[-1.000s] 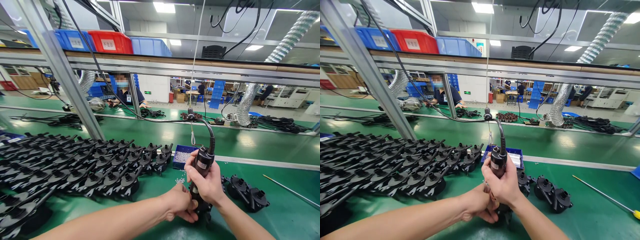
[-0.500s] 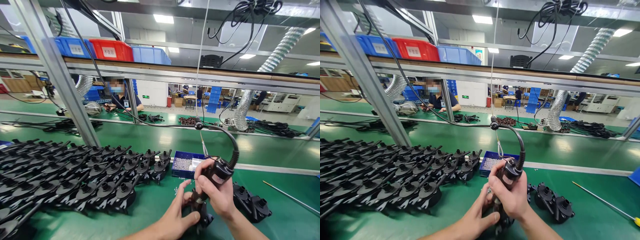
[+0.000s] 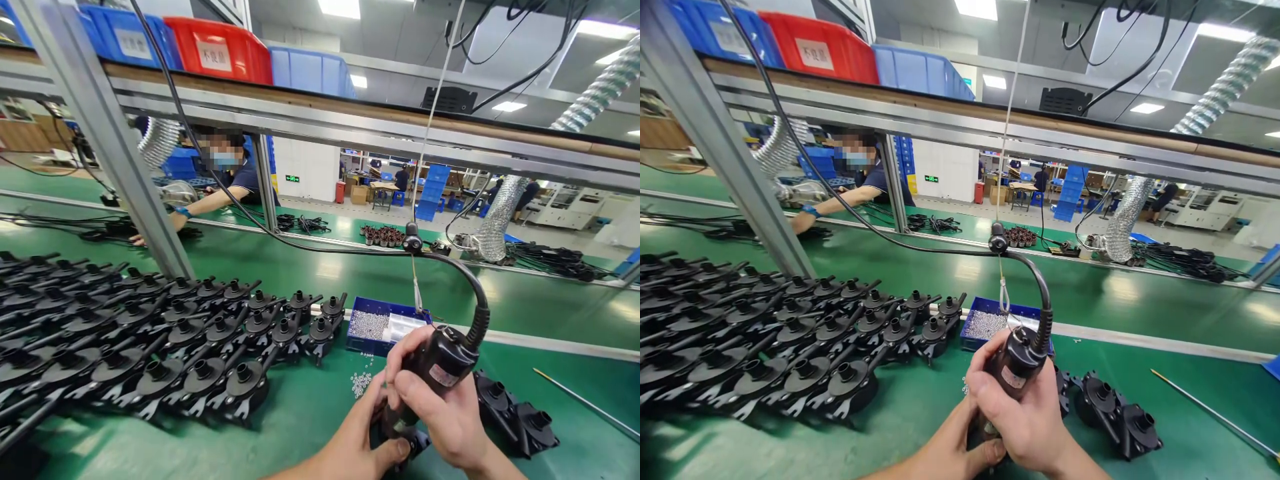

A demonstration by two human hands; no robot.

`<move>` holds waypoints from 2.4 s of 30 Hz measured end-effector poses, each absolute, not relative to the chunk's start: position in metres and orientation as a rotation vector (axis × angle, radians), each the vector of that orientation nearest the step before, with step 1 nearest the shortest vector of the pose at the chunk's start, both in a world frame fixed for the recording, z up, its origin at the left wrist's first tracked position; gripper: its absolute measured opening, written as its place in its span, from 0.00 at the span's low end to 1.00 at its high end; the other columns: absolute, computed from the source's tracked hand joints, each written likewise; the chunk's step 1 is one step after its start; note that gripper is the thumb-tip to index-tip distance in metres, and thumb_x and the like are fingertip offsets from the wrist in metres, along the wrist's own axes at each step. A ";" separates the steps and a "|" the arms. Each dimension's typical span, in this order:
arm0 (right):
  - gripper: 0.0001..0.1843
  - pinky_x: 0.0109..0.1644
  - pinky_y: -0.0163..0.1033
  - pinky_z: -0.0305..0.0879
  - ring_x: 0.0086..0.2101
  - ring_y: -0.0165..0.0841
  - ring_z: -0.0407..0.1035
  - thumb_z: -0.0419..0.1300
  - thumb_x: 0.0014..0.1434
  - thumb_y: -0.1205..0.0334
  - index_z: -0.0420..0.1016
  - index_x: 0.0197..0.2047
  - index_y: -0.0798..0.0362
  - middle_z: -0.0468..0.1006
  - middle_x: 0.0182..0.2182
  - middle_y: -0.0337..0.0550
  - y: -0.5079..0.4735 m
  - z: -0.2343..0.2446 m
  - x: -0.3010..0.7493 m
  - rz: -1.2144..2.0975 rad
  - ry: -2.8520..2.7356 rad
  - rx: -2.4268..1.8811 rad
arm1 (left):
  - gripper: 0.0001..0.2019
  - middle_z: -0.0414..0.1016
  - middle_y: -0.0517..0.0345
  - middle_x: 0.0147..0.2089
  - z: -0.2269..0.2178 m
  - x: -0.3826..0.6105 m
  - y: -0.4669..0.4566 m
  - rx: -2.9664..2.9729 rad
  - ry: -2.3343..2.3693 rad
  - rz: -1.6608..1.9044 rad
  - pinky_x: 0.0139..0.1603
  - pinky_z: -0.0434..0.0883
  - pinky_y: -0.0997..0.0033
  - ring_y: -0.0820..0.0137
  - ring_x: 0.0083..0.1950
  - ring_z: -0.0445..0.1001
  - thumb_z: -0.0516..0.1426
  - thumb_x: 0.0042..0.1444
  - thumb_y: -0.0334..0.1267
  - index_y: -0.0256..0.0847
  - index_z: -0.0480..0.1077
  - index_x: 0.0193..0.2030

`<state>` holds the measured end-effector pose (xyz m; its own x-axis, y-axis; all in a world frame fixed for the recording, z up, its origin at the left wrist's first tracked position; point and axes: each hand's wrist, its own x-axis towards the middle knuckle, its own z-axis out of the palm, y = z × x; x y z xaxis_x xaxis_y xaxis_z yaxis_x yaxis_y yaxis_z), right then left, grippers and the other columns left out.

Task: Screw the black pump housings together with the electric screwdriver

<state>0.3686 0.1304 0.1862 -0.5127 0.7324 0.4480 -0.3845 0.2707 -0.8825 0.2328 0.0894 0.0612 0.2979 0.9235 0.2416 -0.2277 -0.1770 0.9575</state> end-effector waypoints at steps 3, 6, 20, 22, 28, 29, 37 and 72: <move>0.13 0.29 0.37 0.69 0.24 0.30 0.68 0.71 0.71 0.53 0.73 0.48 0.47 0.76 0.31 0.37 0.132 0.178 0.368 1.590 -1.608 -0.319 | 0.46 0.66 0.38 0.78 0.061 0.234 0.088 1.307 0.722 1.191 0.81 0.59 0.44 0.44 0.79 0.63 0.70 0.64 0.51 0.43 0.54 0.82; 0.12 0.21 0.34 0.59 0.18 0.25 0.58 0.69 0.72 0.52 0.73 0.43 0.49 0.70 0.30 0.35 0.131 0.169 0.363 1.423 -1.558 -0.453 | 0.48 0.64 0.39 0.79 0.058 0.239 0.086 1.242 0.758 1.239 0.83 0.58 0.47 0.47 0.80 0.63 0.71 0.62 0.42 0.43 0.52 0.82; 0.08 0.24 0.36 0.61 0.22 0.29 0.60 0.65 0.71 0.59 0.73 0.38 0.48 0.70 0.27 0.36 0.121 0.183 0.350 1.115 -1.639 -0.471 | 0.40 0.71 0.42 0.74 0.080 0.240 0.086 1.309 0.715 1.297 0.81 0.63 0.49 0.47 0.76 0.68 0.70 0.59 0.32 0.41 0.62 0.77; 0.10 0.21 0.34 0.58 0.20 0.27 0.58 0.65 0.72 0.57 0.73 0.39 0.49 0.69 0.28 0.36 0.123 0.178 0.351 1.171 -1.617 -0.493 | 0.43 0.72 0.42 0.74 0.076 0.241 0.086 1.278 0.727 1.285 0.80 0.63 0.48 0.47 0.77 0.68 0.70 0.59 0.31 0.41 0.60 0.79; 0.11 0.21 0.34 0.61 0.20 0.28 0.62 0.68 0.72 0.54 0.74 0.40 0.49 0.72 0.27 0.36 0.122 0.178 0.353 1.200 -1.614 -0.497 | 0.43 0.71 0.41 0.74 0.074 0.240 0.086 1.297 0.739 1.271 0.80 0.62 0.46 0.46 0.76 0.69 0.69 0.58 0.31 0.42 0.59 0.79; 0.10 0.24 0.34 0.66 0.22 0.30 0.67 0.68 0.72 0.54 0.75 0.41 0.49 0.75 0.28 0.38 0.122 0.180 0.353 1.227 -1.620 -0.474 | 0.41 0.73 0.41 0.73 0.074 0.239 0.086 1.314 0.753 1.263 0.81 0.61 0.46 0.47 0.75 0.69 0.69 0.59 0.32 0.41 0.60 0.77; 0.14 0.37 0.40 0.79 0.31 0.37 0.81 0.71 0.71 0.51 0.74 0.43 0.49 0.81 0.29 0.40 0.119 0.190 0.355 1.480 -1.548 -0.454 | 0.34 0.73 0.42 0.72 0.076 0.240 0.086 1.290 0.731 1.257 0.82 0.57 0.46 0.46 0.76 0.67 0.70 0.57 0.31 0.39 0.69 0.71; 0.09 0.34 0.34 0.77 0.27 0.31 0.78 0.73 0.69 0.58 0.76 0.44 0.49 0.81 0.30 0.36 0.166 0.192 0.377 1.193 -1.484 -0.503 | 0.47 0.73 0.41 0.64 0.047 0.219 0.095 1.276 0.895 1.156 0.73 0.67 0.47 0.49 0.68 0.73 0.70 0.61 0.57 0.46 0.51 0.77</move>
